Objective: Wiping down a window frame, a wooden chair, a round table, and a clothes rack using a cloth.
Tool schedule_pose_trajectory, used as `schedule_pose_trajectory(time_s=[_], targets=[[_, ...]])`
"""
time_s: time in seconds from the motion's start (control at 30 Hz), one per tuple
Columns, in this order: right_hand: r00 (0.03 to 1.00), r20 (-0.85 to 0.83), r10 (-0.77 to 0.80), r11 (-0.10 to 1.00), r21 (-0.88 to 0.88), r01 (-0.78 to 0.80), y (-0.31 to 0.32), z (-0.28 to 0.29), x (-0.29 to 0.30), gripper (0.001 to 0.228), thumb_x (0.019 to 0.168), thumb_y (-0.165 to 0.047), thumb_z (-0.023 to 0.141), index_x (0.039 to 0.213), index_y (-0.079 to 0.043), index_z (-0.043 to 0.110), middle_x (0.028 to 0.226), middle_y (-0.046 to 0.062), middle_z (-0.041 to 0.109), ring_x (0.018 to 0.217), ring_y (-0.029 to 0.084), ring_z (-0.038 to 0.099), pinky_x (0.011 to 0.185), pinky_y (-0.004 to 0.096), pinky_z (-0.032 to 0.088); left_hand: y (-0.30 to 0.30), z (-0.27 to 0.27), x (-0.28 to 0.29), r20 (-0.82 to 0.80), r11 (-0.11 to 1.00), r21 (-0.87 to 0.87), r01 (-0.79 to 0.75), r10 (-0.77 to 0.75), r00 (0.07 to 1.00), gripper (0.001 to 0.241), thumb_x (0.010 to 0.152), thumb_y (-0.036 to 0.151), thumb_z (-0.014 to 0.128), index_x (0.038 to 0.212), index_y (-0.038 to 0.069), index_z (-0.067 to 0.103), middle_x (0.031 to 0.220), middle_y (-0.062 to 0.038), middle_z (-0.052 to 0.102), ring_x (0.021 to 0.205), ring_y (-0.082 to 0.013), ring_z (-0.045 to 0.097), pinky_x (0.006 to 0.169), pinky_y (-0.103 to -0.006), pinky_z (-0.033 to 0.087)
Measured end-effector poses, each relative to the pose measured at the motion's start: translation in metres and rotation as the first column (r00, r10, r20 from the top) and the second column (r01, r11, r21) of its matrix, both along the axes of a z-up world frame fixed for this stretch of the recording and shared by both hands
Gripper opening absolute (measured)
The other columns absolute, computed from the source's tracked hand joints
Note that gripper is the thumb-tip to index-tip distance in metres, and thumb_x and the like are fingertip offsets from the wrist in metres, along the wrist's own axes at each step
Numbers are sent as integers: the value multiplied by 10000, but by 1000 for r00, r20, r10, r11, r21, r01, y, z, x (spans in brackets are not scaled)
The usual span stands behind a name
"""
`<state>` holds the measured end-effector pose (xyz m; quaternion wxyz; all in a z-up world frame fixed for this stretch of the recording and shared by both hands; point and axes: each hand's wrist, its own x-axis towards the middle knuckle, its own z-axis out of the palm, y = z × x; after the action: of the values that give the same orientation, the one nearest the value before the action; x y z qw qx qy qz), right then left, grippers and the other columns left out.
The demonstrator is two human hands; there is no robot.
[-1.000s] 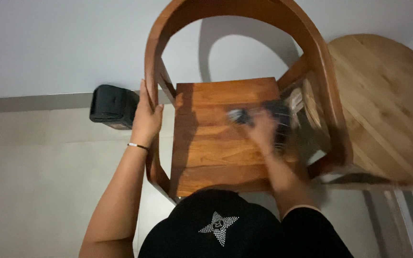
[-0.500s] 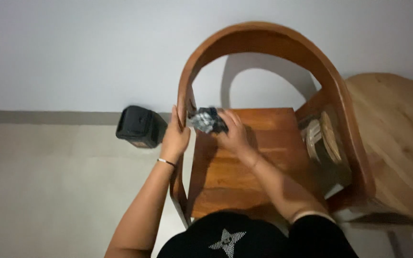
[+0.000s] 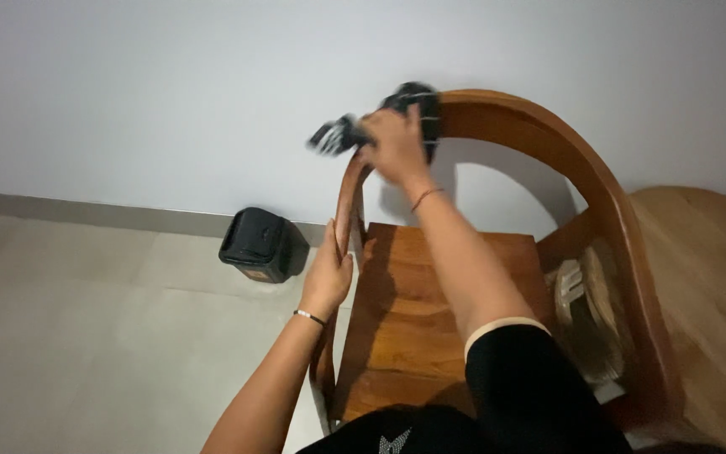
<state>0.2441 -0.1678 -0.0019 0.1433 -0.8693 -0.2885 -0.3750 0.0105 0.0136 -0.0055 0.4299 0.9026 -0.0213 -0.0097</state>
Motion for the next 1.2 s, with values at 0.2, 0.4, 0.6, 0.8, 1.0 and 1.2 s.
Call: schedule_pose_trajectory(time_s=[0.2, 0.4, 0.6, 0.8, 1.0, 1.2], targets=[[934, -157, -322, 942, 49, 333, -97, 32, 13, 581, 865, -409, 726, 1411, -247, 612, 1404, 72, 598, 1401, 280, 460, 1116, 725, 194, -4, 5, -2, -44, 999, -48, 7, -9, 999, 760, 949, 127, 528, 1614, 11, 179, 1500, -381, 418, 1374, -526, 442, 1079, -594, 419], [722, -224, -654, 753, -103, 650, -214, 42, -46, 656, 923, -249, 767, 1510, -131, 497, 1360, 201, 521, 1262, 378, 462, 975, 638, 357, -1, -24, 5, 167, 997, 68, -36, 24, 986, 757, 882, 97, 524, 1574, -9, 236, 1465, -277, 518, 1214, -440, 592, 933, -476, 506], [660, -253, -707, 688, -31, 725, -301, -7, -126, 620, 831, -267, 841, 1362, -75, 583, 1081, 225, 617, 946, 475, 678, 695, 629, 544, -5, -4, -2, 52, 1000, -30, 4, -3, 999, 691, 936, 56, 515, 1559, -101, 260, 1493, -401, 423, 1364, -552, 441, 1122, -631, 347], [750, -35, -660, 751, -13, 660, -281, -43, -229, 556, 930, -76, 789, 1447, -30, 587, 1286, 309, 558, 1180, 478, 589, 912, 592, 520, -5, -3, -8, 39, 1000, -16, 16, -16, 999, 711, 958, 108, 483, 1598, -42, 210, 1505, -380, 424, 1380, -519, 446, 1111, -613, 387], [516, -663, -542, 824, -301, 479, -132, -69, -316, 247, 957, -120, 568, 1167, -107, 697, 1154, 132, 702, 865, 253, 721, 763, 381, 611, -4, -6, -22, 67, 1000, 10, 25, -25, 997, 815, 937, 166, 581, 1618, -3, 166, 1513, -361, 418, 1345, -550, 464, 1041, -637, 431], [393, -902, -178, 971, -227, -80, -87, -181, -339, 906, 871, -861, 404, 1613, -360, 261, 1710, 83, 199, 1550, 465, 104, 1083, 858, 61, -4, 2, -70, 52, 986, 165, 28, -37, 998, 923, 943, 271, 668, 1655, 92, 107, 1576, -326, 319, 1379, -554, 414, 978, -681, 463]])
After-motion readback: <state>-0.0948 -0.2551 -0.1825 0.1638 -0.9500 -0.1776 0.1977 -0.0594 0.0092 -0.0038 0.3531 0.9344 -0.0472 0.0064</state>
